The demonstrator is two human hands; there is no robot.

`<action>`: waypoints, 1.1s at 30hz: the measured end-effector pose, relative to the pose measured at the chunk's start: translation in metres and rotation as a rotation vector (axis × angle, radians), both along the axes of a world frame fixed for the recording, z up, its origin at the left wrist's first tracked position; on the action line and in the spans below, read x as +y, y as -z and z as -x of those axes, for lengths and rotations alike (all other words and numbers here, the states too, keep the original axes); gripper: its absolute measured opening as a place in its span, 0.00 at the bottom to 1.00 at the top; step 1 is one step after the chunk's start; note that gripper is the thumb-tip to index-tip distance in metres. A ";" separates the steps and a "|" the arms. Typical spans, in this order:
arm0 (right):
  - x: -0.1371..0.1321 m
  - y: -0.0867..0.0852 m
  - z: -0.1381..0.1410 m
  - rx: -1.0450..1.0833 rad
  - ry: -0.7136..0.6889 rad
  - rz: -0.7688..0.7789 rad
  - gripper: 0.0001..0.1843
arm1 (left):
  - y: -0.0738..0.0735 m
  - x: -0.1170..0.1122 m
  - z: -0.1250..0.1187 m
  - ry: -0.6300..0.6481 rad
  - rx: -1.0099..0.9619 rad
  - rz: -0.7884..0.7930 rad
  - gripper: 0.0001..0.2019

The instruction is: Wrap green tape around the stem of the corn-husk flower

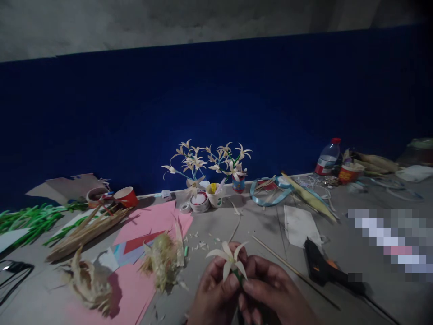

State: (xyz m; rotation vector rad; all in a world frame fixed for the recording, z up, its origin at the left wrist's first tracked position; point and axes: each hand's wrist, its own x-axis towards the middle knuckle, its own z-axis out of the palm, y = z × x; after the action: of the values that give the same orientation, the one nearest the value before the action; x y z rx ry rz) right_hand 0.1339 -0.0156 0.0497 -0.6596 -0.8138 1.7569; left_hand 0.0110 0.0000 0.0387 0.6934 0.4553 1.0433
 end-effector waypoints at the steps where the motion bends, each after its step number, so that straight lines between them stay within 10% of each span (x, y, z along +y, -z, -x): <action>1: 0.001 0.002 0.000 0.028 -0.023 -0.004 0.17 | -0.001 0.001 0.001 0.024 -0.009 -0.008 0.21; 16: 0.005 0.000 0.012 0.244 -0.184 0.055 0.12 | -0.013 0.002 -0.001 -0.033 -0.059 -0.060 0.16; 26: -0.004 0.004 0.010 -0.257 0.349 -0.073 0.19 | 0.007 -0.004 -0.008 -0.562 0.249 0.082 0.17; 30: -0.011 -0.003 0.013 -0.450 0.543 -0.185 0.17 | 0.011 -0.005 -0.004 -0.580 0.312 0.048 0.16; 33: -0.010 -0.002 0.010 -0.377 0.441 -0.122 0.18 | 0.014 -0.005 -0.002 -0.525 0.266 0.067 0.18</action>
State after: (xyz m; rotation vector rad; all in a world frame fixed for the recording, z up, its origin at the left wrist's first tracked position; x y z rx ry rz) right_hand 0.1239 -0.0259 0.0522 -1.0191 -0.9368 1.1919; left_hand 0.0133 -0.0050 0.0249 0.6711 0.9334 1.4250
